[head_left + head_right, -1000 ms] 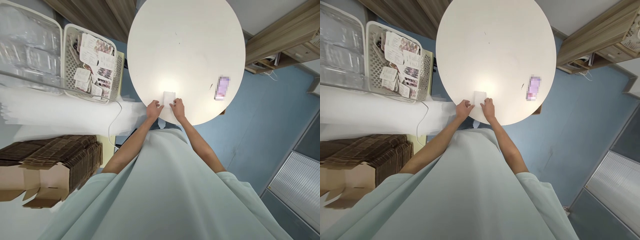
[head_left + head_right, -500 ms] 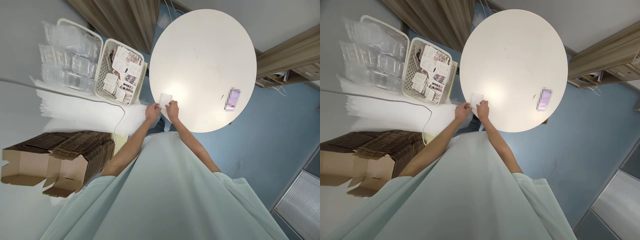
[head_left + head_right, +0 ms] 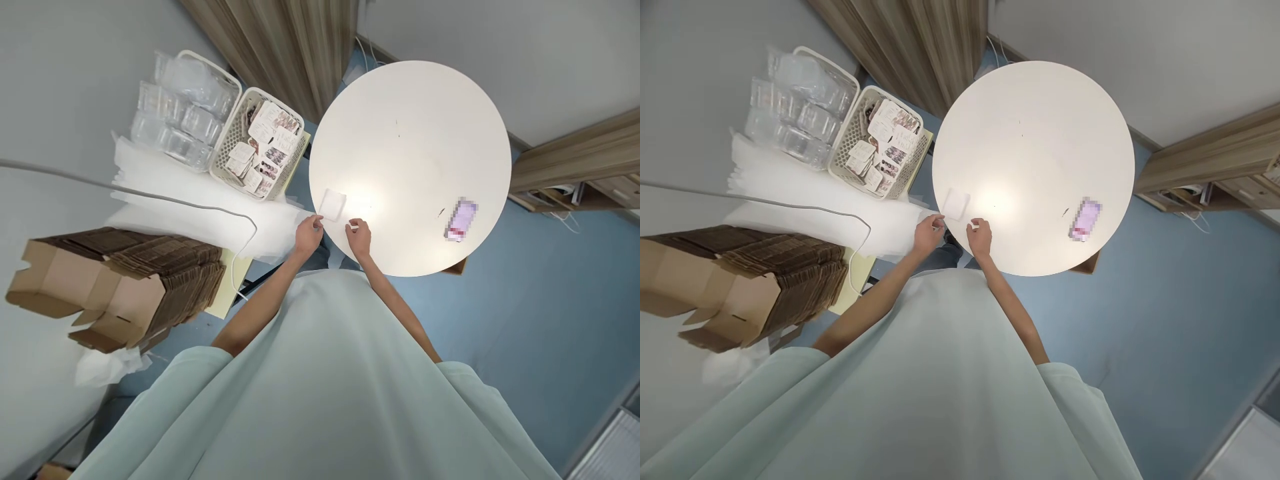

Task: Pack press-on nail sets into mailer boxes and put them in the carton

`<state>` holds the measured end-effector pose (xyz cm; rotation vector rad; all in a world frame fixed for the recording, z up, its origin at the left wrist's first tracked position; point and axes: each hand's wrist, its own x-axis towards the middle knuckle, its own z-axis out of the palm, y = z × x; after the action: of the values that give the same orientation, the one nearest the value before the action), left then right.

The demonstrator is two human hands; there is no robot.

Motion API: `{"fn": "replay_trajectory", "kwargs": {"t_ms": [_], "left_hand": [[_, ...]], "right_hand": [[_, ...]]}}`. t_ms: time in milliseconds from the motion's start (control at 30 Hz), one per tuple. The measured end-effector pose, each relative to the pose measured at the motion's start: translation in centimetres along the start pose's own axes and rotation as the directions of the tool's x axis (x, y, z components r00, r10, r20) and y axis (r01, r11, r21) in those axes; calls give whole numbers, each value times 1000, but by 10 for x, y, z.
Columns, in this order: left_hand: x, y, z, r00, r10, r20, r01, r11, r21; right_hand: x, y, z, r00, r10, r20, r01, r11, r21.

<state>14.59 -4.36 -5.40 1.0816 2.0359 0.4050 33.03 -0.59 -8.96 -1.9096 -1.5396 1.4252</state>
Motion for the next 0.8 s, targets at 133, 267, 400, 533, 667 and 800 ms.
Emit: {"fn": "replay_trajectory", "kwargs": {"t_ms": [133,267,400,533,667,800], "left_hand": [[-33,4,1,996,-69,-48,66,995,-73],[-57,3,-7,987,-122,-108,101,978,-182],[-72,-4,-28,977,-128,-171,71,950,-305],[-87,-17,-60,964,-114,-239,6,912,-411],[-104,-44,-97,939,-105,-328,-74,868,-490],[-122,-83,-132,901,-115,-419,-166,800,-576]], "right_hand": [[-15,4,-4,998,40,41,-43,996,72],[-26,-6,0,993,23,113,-36,994,106],[-39,-28,-1,992,-54,112,40,991,125],[-57,-59,0,988,-140,72,130,982,135],[-84,-93,9,973,-230,20,225,964,139],[-118,-128,32,952,-307,2,304,945,122]]}}
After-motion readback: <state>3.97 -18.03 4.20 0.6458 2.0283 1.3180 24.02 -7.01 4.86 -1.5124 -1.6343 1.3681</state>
